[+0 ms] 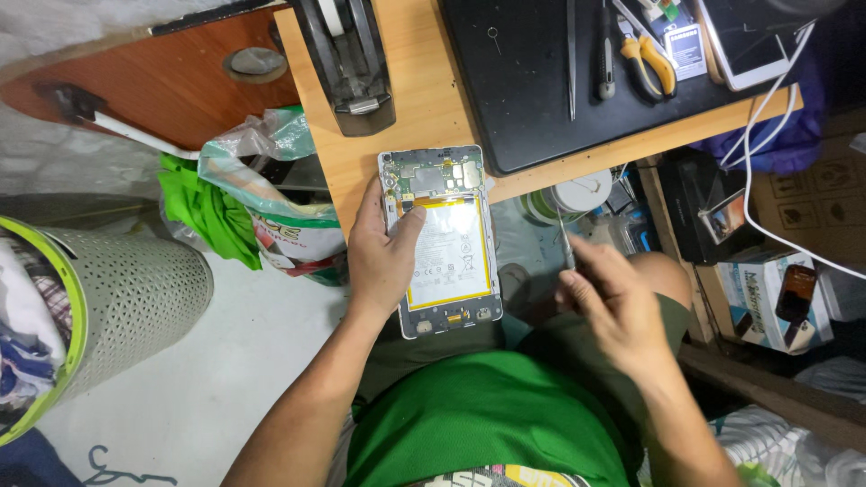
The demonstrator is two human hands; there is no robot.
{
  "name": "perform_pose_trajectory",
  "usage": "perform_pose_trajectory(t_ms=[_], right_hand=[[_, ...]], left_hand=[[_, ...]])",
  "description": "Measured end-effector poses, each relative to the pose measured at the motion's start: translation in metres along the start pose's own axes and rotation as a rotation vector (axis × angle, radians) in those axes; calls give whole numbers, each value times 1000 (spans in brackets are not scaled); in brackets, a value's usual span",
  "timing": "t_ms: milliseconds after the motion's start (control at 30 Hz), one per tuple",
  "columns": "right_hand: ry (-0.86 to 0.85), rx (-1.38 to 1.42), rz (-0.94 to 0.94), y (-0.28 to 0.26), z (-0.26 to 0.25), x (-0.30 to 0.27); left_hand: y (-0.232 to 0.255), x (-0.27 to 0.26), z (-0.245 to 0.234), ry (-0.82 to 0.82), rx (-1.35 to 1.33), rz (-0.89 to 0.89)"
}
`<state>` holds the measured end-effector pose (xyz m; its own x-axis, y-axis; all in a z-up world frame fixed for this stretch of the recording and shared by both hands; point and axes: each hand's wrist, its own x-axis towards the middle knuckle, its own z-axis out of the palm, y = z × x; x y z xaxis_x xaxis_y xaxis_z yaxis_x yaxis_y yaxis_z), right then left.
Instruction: The person uses a metal spudger to carefully pry and disconnect ribbon cables and components from the internal logic board of a disassembled smartphone. The person works on the top edge of the device, manipulating small connectors and flex cables while holding the phone steady with the other hand.
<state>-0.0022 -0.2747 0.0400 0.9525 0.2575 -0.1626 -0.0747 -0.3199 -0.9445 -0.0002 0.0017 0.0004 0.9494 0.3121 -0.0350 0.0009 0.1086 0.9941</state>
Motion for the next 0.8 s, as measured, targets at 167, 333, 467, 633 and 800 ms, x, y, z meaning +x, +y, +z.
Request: perform_pose_trajectory(t_ms=[167,333,467,633,800], right_hand=[[201,-500,-126,-40,-9,20],[90,-371,-526,-80,-2,53],[129,-405,-548,-87,17,74],[141,-459,-611,-83,26,81],[155,-489,-623,-81,30,89]], left_hand=[[1,-2,-1,13,85,27],[7,-1,1,44,178,33],[8,0,2,30,52,27],[7,-1,1,39,97,11],[8,0,2,54,132,21]])
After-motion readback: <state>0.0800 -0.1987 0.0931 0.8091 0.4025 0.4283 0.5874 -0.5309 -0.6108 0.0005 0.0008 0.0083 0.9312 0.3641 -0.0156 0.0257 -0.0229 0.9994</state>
